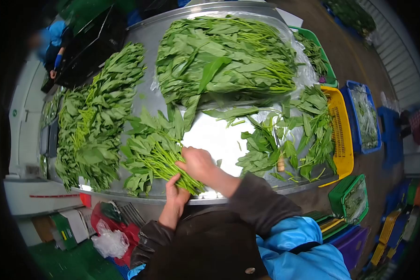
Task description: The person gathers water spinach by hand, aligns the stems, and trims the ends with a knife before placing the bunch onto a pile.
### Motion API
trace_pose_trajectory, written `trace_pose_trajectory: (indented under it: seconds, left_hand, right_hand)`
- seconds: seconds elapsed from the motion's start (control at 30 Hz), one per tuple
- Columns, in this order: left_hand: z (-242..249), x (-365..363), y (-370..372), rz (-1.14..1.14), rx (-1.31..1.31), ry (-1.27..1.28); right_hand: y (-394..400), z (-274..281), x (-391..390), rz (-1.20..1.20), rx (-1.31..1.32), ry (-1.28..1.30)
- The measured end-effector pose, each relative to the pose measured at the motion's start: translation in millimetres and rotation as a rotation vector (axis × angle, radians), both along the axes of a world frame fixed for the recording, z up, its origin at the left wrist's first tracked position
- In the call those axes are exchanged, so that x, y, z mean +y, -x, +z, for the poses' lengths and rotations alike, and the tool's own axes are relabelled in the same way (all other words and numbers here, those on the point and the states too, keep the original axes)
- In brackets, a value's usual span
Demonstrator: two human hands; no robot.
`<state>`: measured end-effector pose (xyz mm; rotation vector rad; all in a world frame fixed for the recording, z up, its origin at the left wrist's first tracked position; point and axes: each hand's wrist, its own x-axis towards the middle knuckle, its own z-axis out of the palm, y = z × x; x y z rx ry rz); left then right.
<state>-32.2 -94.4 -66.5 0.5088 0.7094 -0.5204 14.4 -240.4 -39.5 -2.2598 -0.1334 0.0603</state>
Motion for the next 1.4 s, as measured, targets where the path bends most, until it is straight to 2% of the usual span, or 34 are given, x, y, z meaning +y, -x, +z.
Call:
trace_pose_trajectory:
  seconds: [0.03,0.17,0.23,0.27,0.33,0.37,0.43,0.6,0.7,0.77,0.83,0.9,0.97,1.03,1.1,1.13,1.17,1.23,1.33,1.4]
  left_hand:
    - [0,0,0,-0.018,-0.003,-0.004]
    - [-10,5,1,-0.018,-0.023,-0.010]
    - [-6,2,0,-0.029,-0.028,-0.021]
    - [-6,1,-1,-0.026,-0.024,-0.021]
    - [-6,0,-4,-0.008,-0.025,-0.054]
    - [-7,0,-6,-0.005,-0.023,-0.054]
    - [-9,-1,-8,-0.078,-0.066,-0.066]
    - [-14,2,-8,-0.096,-0.045,-0.167]
    - [-10,0,-9,-0.085,-0.030,-0.228]
    - [-10,0,-7,-0.023,-0.049,-0.318]
    - [-6,2,-12,-0.051,-0.061,-0.329]
    - [-1,4,-11,-0.001,-0.099,-0.257]
    - [-4,7,-13,-0.057,-0.094,-0.221]
    - [4,6,-16,-0.134,-0.030,-0.349]
    - [5,8,-10,-0.124,-0.061,-0.318]
    - [3,8,-9,-0.127,-0.068,-0.319]
    - [0,8,-8,-0.128,-0.073,-0.320]
    - [0,13,-3,-0.147,-0.053,-0.282]
    - [13,13,-3,-0.175,-0.061,-0.264]
    - [-1,22,0,-0.195,-0.057,-0.173]
  right_hand:
    - [-5,-3,4,0.048,0.066,0.128]
    - [-4,-7,1,-0.006,0.117,0.079]
    - [3,-6,-5,-0.112,0.142,-0.263]
    - [10,-5,-5,-0.109,0.146,-0.262]
    - [26,7,-3,-0.143,0.242,-0.608]
    - [33,5,-1,-0.141,0.244,-0.608]
    - [46,2,1,-0.081,0.039,-0.632]
    - [56,2,-3,-0.057,0.035,-0.612]
    - [59,6,-6,-0.033,0.124,-0.610]
    - [63,3,-2,0.119,-0.197,-0.463]
    - [69,11,-3,0.107,-0.140,-0.502]
    - [76,21,-3,0.263,-0.382,-0.494]
    - [78,29,-9,0.317,-0.279,-0.512]
    - [69,10,-14,-0.369,0.019,-1.179]
    - [45,-2,-30,-0.660,0.283,-1.400]
    - [35,-7,-35,-0.561,0.595,-1.226]
    - [31,-11,-30,-0.396,0.731,-1.064]
    - [18,0,-11,-0.194,0.630,-0.797]
    - [3,-15,5,-0.132,0.642,-0.838]
    - [7,-20,12,-0.158,0.691,-0.944]
